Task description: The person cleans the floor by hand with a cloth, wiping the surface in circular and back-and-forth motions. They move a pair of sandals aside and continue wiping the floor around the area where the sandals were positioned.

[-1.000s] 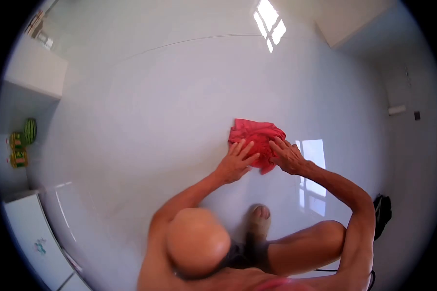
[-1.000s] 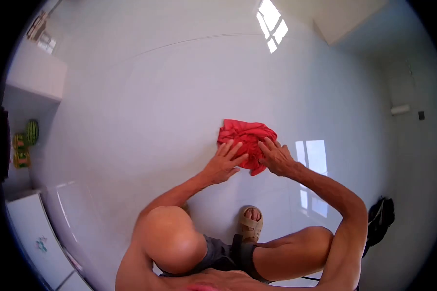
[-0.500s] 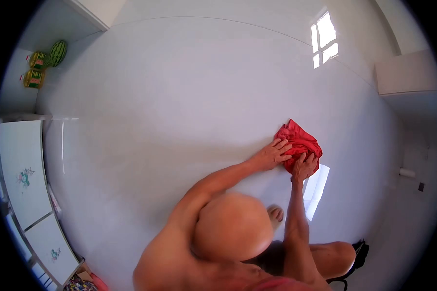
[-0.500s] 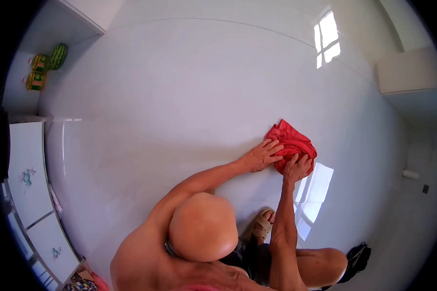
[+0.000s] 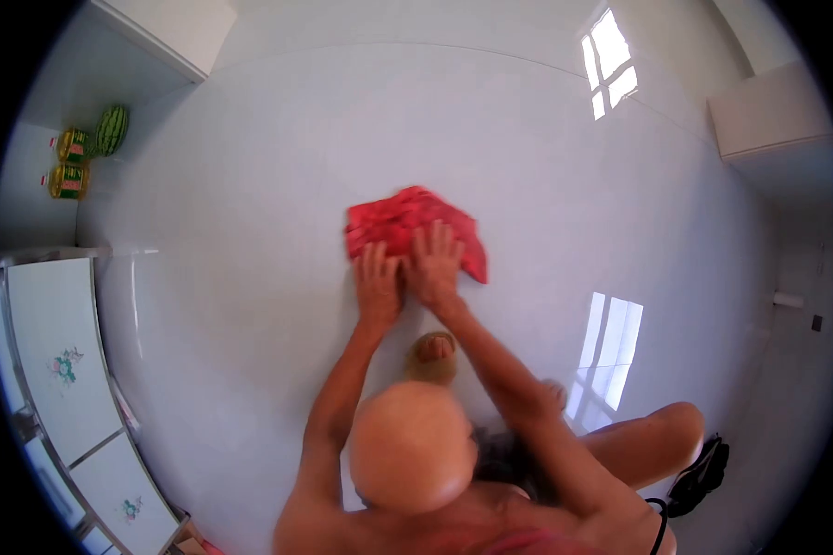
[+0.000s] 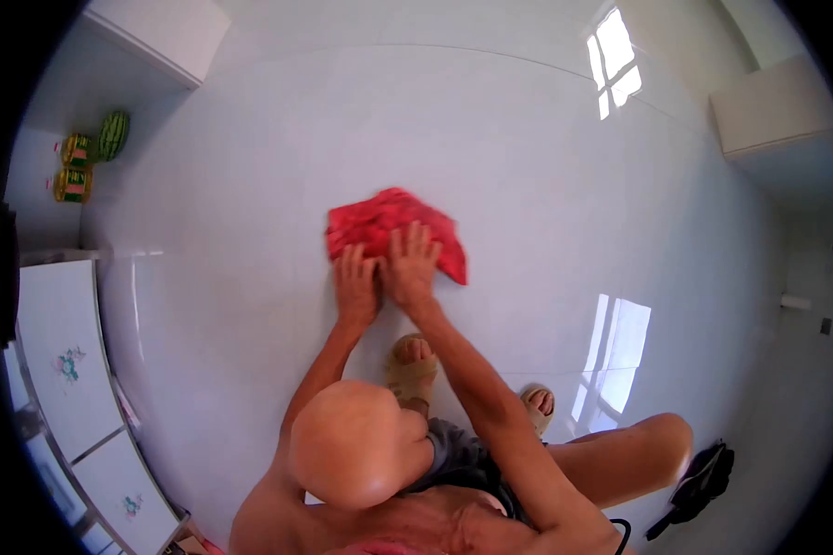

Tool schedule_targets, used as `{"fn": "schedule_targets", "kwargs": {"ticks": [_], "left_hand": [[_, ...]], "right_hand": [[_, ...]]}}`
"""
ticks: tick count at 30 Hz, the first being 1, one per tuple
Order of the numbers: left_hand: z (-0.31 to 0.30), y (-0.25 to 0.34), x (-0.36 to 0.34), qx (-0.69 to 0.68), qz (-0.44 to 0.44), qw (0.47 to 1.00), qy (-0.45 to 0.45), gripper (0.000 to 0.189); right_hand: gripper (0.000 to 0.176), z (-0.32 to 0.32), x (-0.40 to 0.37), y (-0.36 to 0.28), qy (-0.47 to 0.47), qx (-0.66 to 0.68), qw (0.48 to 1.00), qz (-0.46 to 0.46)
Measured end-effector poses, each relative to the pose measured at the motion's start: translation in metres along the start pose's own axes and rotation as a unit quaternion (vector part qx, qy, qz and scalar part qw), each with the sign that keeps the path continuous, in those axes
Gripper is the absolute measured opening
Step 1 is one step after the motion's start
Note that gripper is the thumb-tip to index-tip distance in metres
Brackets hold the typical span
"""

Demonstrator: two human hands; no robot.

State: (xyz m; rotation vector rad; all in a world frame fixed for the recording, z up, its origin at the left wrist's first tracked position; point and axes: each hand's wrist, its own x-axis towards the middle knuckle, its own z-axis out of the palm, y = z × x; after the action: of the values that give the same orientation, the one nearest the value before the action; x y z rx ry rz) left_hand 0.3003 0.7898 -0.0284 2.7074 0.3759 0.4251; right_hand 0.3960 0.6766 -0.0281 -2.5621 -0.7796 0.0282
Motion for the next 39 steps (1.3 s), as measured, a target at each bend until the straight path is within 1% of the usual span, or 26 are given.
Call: {"fn": "schedule_targets", "kwargs": {"ticks": [2, 4, 6, 7, 10, 11, 13, 15, 16, 17, 18, 19, 20, 23, 24, 26, 29, 31, 34, 36, 38, 39], "left_hand": [[-0.017, -0.027, -0.027, 0.023, -0.070, 0.997, 0.025, 0.029], [-0.007, -0.061, -0.063, -0.028, -0.100, 0.987, 0.120, 0.039], [-0.020, -0.055, -0.056, -0.089, -0.140, 0.975, 0.150, 0.051], [-0.026, -0.051, -0.055, -0.119, -0.163, 0.965, 0.164, 0.057], [0.018, -0.068, -0.029, 0.004, -0.140, 0.985, 0.104, 0.071], [0.023, -0.071, -0.011, -0.004, -0.123, 0.989, 0.080, 0.073], [0.028, -0.064, 0.028, -0.005, -0.099, 0.995, 0.032, 0.075], [0.031, -0.038, 0.071, -0.004, -0.080, 0.997, -0.011, 0.073], [0.037, -0.022, 0.088, -0.007, -0.069, 0.997, -0.033, 0.072], [0.050, -0.008, 0.105, -0.010, -0.042, 0.998, -0.044, 0.074], [0.065, 0.007, 0.121, -0.012, -0.015, 0.998, -0.053, 0.077], [0.080, 0.024, 0.134, -0.029, 0.023, 0.998, -0.047, 0.074], [0.092, 0.043, 0.142, -0.044, 0.059, 0.996, -0.043, 0.072], [0.116, 0.106, 0.149, -0.114, 0.130, 0.983, -0.056, 0.068], [0.115, 0.124, 0.146, -0.128, 0.149, 0.979, -0.063, 0.068], [0.106, 0.146, 0.136, -0.146, 0.161, 0.972, -0.090, 0.066], [0.101, 0.139, 0.124, -0.146, 0.175, 0.968, -0.105, 0.063], [0.101, 0.136, 0.106, -0.155, 0.171, 0.969, -0.092, 0.060], [0.078, 0.104, 0.074, -0.124, 0.138, 0.979, -0.079, 0.061], [0.060, 0.075, 0.044, -0.106, 0.102, 0.987, -0.063, 0.062], [0.043, 0.047, 0.009, -0.057, 0.043, 0.995, -0.071, 0.059], [0.029, 0.033, -0.010, -0.037, 0.012, 0.997, -0.065, 0.062]], "right_hand": [[0.071, 0.016, -0.004, -0.045, -0.035, 0.036, 0.997, -0.058], [0.072, 0.026, -0.008, -0.070, -0.060, 0.051, 0.990, -0.113], [0.074, 0.024, -0.008, -0.082, -0.085, 0.047, 0.981, -0.169], [0.073, 0.021, -0.004, -0.083, -0.084, 0.033, 0.982, -0.166], [0.068, 0.028, 0.015, -0.063, -0.055, -0.062, 0.975, -0.204], [0.064, 0.024, 0.026, -0.056, -0.051, -0.017, 0.985, -0.165], [0.063, 0.026, 0.052, -0.031, -0.040, -0.051, 0.989, -0.133], [0.063, 0.005, 0.074, -0.004, -0.021, -0.066, 0.992, -0.103], [0.063, -0.007, 0.081, 0.013, -0.034, -0.095, 0.992, -0.081], [0.063, -0.010, 0.084, 0.034, -0.004, -0.104, 0.993, -0.057], [0.062, -0.016, 0.084, 0.058, 0.020, -0.120, 0.992, -0.041], [0.061, -0.033, 0.083, 0.076, 0.024, -0.121, 0.992, -0.005], [0.064, -0.035, 0.076, 0.103, 0.026, -0.093, 0.995, 0.039], [0.063, -0.076, 0.044, 0.143, -0.017, -0.124, 0.981, 0.150], [0.063, -0.083, 0.029, 0.156, -0.008, -0.111, 0.980, 0.164], [0.063, -0.092, 0.005, 0.170, 0.018, -0.120, 0.978, 0.168], [0.064, -0.085, -0.008, 0.156, 0.027, -0.140, 0.969, 0.203], [0.064, -0.078, -0.022, 0.149, 0.030, -0.151, 0.972, 0.177], [0.066, -0.058, -0.035, 0.124, 0.031, -0.154, 0.980, 0.120], [0.069, -0.039, -0.045, 0.094, 0.022, -0.150, 0.985, 0.079], [0.072, -0.023, -0.053, 0.058, -0.006, -0.115, 0.993, 0.039], [0.074, -0.012, -0.058, 0.040, -0.016, -0.101, 0.995, 0.018]]}}
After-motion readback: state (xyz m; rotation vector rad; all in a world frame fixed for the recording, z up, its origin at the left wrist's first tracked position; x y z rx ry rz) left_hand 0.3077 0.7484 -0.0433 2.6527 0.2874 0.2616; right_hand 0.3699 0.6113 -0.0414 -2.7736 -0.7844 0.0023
